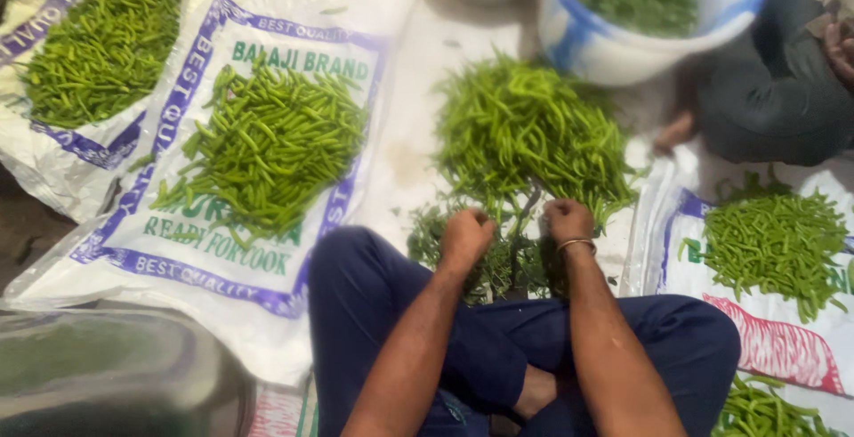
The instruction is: The person sits cross-legged on the floor and manually trims the stems off green chilies. They pick up individual chilies from a large pile, snap off the ends, and place the trimmed chilies into a white bucket. A second person is visible in the background performing a similar task.
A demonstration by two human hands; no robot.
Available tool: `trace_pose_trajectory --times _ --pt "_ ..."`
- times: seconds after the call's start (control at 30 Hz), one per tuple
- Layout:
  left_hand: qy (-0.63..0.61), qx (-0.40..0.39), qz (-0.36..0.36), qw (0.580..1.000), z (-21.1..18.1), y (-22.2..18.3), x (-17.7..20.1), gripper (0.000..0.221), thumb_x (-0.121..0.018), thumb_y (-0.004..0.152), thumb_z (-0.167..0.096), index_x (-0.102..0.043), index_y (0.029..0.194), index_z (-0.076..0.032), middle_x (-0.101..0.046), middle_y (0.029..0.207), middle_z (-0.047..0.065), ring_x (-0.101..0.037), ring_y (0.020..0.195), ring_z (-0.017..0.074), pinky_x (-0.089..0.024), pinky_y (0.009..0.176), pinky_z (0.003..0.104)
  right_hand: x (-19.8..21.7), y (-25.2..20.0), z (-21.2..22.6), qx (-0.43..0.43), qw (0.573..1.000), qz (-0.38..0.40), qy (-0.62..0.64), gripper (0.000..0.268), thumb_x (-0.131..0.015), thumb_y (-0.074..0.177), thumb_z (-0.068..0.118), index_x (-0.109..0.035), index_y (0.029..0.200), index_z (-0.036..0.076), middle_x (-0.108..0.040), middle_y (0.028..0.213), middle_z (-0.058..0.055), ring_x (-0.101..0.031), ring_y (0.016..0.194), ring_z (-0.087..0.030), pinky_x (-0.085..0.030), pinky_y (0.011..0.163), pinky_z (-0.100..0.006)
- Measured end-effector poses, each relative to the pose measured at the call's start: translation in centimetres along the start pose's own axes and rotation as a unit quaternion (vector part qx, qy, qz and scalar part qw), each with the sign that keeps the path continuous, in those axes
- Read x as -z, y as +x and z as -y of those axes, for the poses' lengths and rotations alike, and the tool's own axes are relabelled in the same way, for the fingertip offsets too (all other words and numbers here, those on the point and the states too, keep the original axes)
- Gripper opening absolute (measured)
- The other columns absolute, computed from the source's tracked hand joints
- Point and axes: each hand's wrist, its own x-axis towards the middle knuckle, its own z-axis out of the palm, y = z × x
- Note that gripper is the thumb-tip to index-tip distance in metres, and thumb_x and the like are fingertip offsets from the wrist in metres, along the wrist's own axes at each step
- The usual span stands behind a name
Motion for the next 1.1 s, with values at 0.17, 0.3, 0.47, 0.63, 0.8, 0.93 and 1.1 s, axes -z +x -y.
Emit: trace_pose_trajectory --times 0.17,0.3,0.47,0.63,0.8,0.93,1.1 --pt "-0.03 -0.064 0.003 0.997 1.5 0.6 -3.0 0.028 -0.073 0.082 -0.028 -0.079 0.102 -0.009 -0.078 0.1 0.014 -0.076 0.091 0.0312 -0.058 0.086 0.042 3.3 -1.6 -0.9 -0.031 0.996 0.039 0.069 0.031 -0.078 0.085 0.034 -0.078 0.104 0.009 -0.078 0.091 -0.011 -0.074 0.079 -0.025 -0.058 0.071 -0.038" --pt "-0.01 -0.097 -0.005 0.995 2.4 1.2 -4.5 0.027 -0.071 0.083 -0.026 -0.08 0.1 -0.008 -0.076 0.098 0.018 -0.074 0.088 0.0369 -0.058 0.083 0.045 1.2 -0.6 1.2 0.026 0.998 0.051 -0.034 0.041 -0.082 0.082 0.038 -0.078 0.113 0.011 -0.077 0.085 -0.017 -0.075 0.075 -0.027 -0.057 0.073 -0.039" --pt "-0.04 -0.103 0.003 0.994 0.9 1.6 -3.1 0.026 -0.071 0.083 -0.027 -0.079 0.098 -0.007 -0.077 0.094 0.017 -0.075 0.086 0.0321 -0.058 0.082 0.043 0.1 0.3 5.5 0.139 0.988 0.057 -0.028 0.038 -0.077 0.074 0.031 -0.078 0.102 0.006 -0.078 0.094 -0.016 -0.075 0.086 -0.031 -0.057 0.081 -0.042" --pt "-0.111 -0.123 0.031 0.986 0.3 0.2 -3.1 0.027 -0.072 0.082 -0.031 -0.079 0.096 -0.009 -0.078 0.092 0.014 -0.075 0.084 0.0274 -0.058 0.079 0.04 5.9 -1.3 2.7 0.004 0.991 -0.035 0.129 0.026 -0.076 0.093 0.026 -0.079 0.102 0.002 -0.076 0.084 -0.01 -0.063 0.069 -0.019 -0.053 0.065 -0.034" --pt "-0.095 -0.144 0.072 0.982 0.5 0.3 -4.1 0.026 -0.066 0.087 -0.026 -0.077 0.094 -0.003 -0.076 0.081 0.018 -0.072 0.072 0.025 -0.057 0.07 0.042 8.6 -2.7 -1.4 -0.086 0.994 -0.038 0.064 0.032 -0.071 0.095 0.031 -0.076 0.104 0.001 -0.075 0.084 -0.01 -0.068 0.068 -0.019 -0.055 0.064 -0.036" --pt "-0.128 -0.127 -0.002 0.984 2.0 0.5 -3.0 0.026 -0.072 0.086 -0.029 -0.08 0.1 -0.009 -0.08 0.095 0.013 -0.075 0.081 0.0217 -0.059 0.075 0.037 8.5 -3.7 -3.0 -0.007 0.987 -0.155 0.033 0.024 -0.074 0.089 0.024 -0.077 0.106 0.008 -0.077 0.096 -0.014 -0.073 0.085 -0.025 -0.057 0.079 -0.037" --pt "-0.114 -0.082 -0.012 0.99 0.6 0.2 -2.1 0.026 -0.074 0.086 -0.029 -0.08 0.101 -0.009 -0.08 0.093 0.012 -0.075 0.082 0.0224 -0.059 0.078 0.036 6.6 -3.4 1.0 0.083 0.993 -0.054 -0.061 0.022 -0.078 0.08 0.022 -0.08 0.099 0.011 -0.076 0.095 -0.013 -0.073 0.088 -0.032 -0.056 0.082 -0.042"
